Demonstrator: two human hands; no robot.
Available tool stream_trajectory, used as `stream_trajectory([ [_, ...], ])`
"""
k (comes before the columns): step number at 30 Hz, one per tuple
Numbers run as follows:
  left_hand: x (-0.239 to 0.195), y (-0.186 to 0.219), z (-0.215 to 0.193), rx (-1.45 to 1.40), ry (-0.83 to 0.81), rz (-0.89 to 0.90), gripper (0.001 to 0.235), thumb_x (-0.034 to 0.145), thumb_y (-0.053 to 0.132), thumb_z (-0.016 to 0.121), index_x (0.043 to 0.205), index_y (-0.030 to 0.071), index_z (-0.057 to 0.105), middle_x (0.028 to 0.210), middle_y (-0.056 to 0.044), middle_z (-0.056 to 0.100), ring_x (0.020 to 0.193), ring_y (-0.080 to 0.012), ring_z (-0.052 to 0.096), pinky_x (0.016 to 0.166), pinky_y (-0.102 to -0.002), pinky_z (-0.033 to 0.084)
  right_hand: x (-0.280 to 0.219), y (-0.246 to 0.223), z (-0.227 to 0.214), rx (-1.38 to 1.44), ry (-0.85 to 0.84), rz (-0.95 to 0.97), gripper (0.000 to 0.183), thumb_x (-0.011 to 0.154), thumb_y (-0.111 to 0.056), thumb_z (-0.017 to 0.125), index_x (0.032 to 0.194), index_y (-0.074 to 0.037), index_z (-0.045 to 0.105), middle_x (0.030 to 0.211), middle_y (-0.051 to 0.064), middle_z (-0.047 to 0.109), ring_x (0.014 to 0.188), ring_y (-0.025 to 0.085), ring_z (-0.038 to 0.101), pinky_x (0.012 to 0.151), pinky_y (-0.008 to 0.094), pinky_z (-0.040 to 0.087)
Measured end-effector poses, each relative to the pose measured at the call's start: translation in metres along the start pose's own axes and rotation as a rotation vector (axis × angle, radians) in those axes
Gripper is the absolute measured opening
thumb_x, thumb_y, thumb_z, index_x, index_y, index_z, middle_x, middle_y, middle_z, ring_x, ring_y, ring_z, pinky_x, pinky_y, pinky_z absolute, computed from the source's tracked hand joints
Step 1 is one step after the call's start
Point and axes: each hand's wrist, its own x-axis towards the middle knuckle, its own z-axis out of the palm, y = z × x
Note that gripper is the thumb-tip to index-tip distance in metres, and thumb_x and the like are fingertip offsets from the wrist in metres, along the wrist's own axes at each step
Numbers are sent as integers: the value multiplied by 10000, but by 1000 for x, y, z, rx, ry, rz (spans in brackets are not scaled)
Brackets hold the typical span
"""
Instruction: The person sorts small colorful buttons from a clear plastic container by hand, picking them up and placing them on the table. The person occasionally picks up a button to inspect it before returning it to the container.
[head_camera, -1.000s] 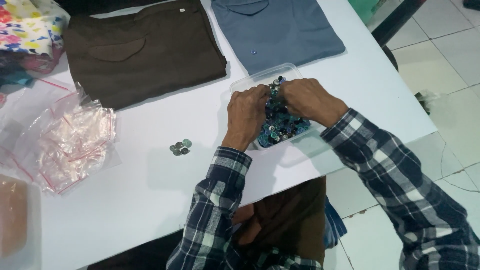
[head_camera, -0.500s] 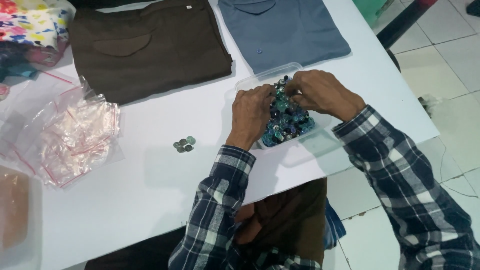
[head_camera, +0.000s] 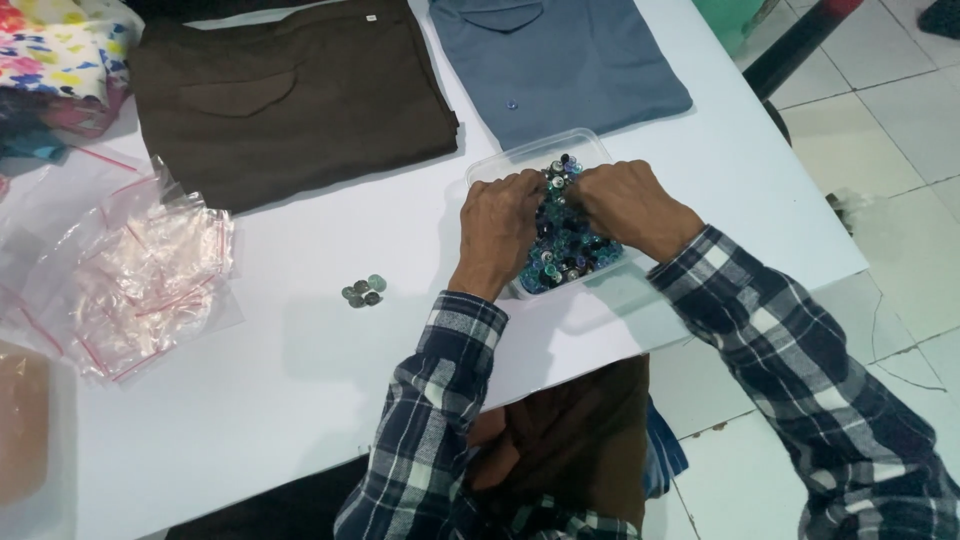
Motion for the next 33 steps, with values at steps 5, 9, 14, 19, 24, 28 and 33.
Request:
stream_trajectory([
  [5,0,-1,1,7,-16,3,173,950,99,637,1094,195,632,822,29,685,828,-128,714,920,-316,491,-4,-10,-28,109,44,20,99,821,-34,646,830,-34,744,626,91,713,617,273,740,597,379,595],
  [9,0,2,-1,0,-4,-10,179,932,99,654,1087,190,651,843,12,710,836,-158,723,931,-340,497,-13,0,-56,628,43,97,215,917,-34,652,1105,13,746,814,238,757,774,394,752,683,466,601],
  [14,0,3,-4,-28,-6,-1,187,923,95,668,1086,181,642,878,-13,734,852,-183,729,936,-360,494,-18,0,-53,1030,94,177,232,926,-18,656,1146,-4,727,894,242,753,801,316,747,714,380,600],
  [19,2,-2,1,-73,15,8,182,921,103,668,1078,190,642,881,-10,740,858,-194,732,941,-374,495,-21,-9,-46,1131,127,165,212,919,-17,686,1123,2,736,930,268,735,783,283,744,667,342,620],
  [24,4,-7,4,-209,196,148,180,909,64,672,1046,178,652,866,-27,750,821,-201,740,893,-341,547,-22,-17,-43,1292,351,193,189,900,6,698,1085,-15,734,872,207,729,747,236,734,627,308,634],
  [28,-13,13,-18,-49,402,180,166,929,119,683,1067,200,637,912,26,732,868,-133,728,886,-301,530,-36,-42,-72,1338,468,138,166,927,0,701,1090,-15,728,904,217,724,810,260,741,650,337,642],
  [33,-74,32,-83,-218,570,75,164,960,142,685,1104,219,672,973,87,734,929,-123,724,927,-289,526,-59,-109,-98,1061,791,65,155,945,33,722,1045,-75,769,761,122,725,692,201,713,577,289,569],
])
